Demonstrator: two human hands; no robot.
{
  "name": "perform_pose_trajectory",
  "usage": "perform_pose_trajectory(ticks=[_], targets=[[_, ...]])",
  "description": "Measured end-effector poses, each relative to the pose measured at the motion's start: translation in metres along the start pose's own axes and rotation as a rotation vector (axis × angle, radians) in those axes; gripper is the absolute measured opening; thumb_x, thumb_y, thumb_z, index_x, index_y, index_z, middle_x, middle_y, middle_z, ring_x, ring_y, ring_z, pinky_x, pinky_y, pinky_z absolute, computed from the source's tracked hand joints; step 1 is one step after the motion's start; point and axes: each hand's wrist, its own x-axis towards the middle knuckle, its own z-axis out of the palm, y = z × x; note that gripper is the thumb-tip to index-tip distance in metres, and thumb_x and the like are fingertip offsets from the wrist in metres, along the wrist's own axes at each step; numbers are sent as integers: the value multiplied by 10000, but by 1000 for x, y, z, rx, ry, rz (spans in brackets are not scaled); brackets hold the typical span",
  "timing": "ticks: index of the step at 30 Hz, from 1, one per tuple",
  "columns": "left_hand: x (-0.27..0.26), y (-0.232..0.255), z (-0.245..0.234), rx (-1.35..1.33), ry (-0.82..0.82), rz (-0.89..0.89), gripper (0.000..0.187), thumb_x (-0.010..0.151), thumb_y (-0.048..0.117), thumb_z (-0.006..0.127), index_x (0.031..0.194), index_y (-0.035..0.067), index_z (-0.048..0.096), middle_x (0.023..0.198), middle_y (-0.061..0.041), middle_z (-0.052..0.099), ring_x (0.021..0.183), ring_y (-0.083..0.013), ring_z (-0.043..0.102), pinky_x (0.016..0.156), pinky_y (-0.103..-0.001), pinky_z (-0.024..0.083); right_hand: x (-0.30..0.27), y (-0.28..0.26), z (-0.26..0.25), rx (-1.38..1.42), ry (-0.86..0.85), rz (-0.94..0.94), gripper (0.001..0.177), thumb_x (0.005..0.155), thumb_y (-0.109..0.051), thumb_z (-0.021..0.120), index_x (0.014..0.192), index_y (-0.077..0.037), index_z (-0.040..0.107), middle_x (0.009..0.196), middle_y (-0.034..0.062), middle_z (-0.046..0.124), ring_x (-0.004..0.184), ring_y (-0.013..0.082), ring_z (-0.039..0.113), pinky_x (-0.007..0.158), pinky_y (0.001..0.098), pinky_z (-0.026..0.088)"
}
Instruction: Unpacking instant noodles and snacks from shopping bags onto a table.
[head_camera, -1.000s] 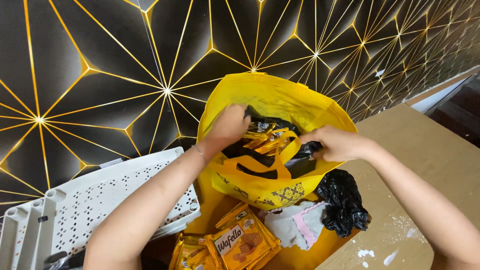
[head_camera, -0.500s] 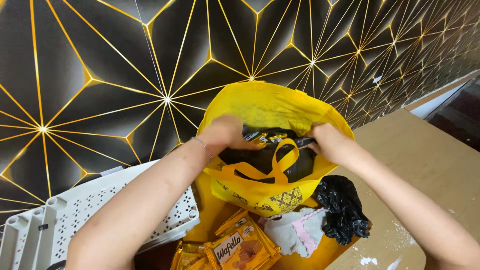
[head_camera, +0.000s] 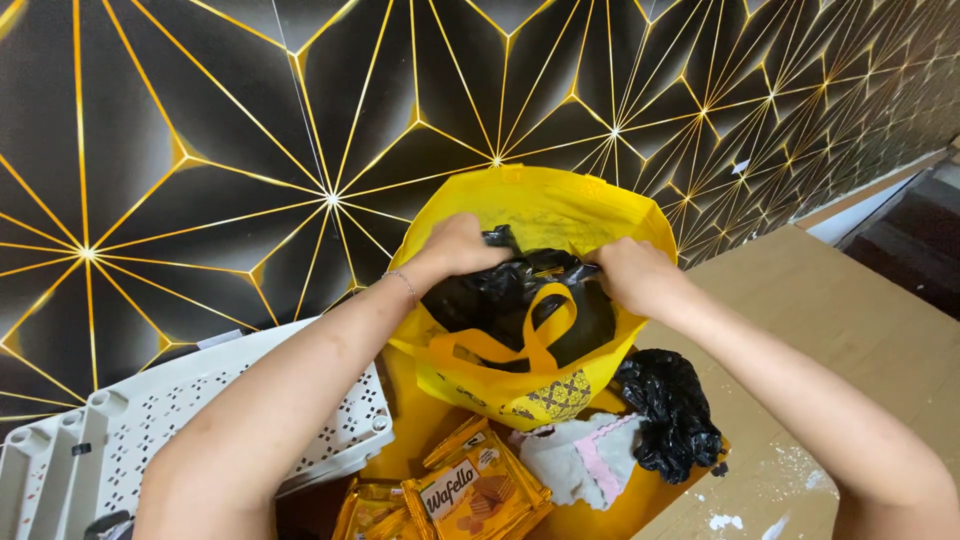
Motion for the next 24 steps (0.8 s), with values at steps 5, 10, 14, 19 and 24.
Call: perform_pose_trajectory(ticks=[5, 10, 14, 19, 24], targets=[[-41, 43, -6, -467, -175, 263, 625, 721, 628, 772, 1072, 111, 791, 946, -56, 795, 861, -199, 733, 801, -341, 562, 20, 4, -2, 152, 268, -173, 286, 910, -145, 710, 1189, -85, 723, 984, 220, 741, 934, 386, 732, 885, 468, 576], [-21, 37, 35, -420, -77, 553, 647, 713, 560, 830, 1117, 68, 718, 1002, -117, 761, 901, -270, 722, 813, -373, 536, 33, -4, -6, 305, 368, -239, 270, 803, -132, 810, 1036, -19, 732, 944, 226, 742, 960, 360, 729, 855, 444, 564], [4, 16, 66, -103, -27, 178, 474, 900, 465, 741, 1064, 20, 740, 999, -243, 724, 978, -401, 692, 844, -435, 542, 28, -7, -5, 373, 342, -278, 336, 768, -199, 851, 1046, -53, 733, 914, 195, 753, 896, 334, 741, 814, 408, 555], [20, -22, 92, -152, 1, 177, 380, 891, 374, 731, 1004, 11, 717, 956, -243, 709, 948, -413, 685, 817, -466, 529, 31, 11, 12, 538, 222, -287, 733, 702, -404, 870, 1348, -159, 626, 1020, 158, 762, 952, 281, 742, 855, 352, 561], [14, -7, 80, -131, 119, 134, 262, 928, 306, 678, 946, 50, 729, 948, -218, 721, 937, -429, 675, 823, -497, 521, 41, 48, 65, 483, -149, -229, 1367, 608, -612, 913, 1590, -74, 129, 1492, 260, 449, 1398, 349, 469, 1150, 383, 375]])
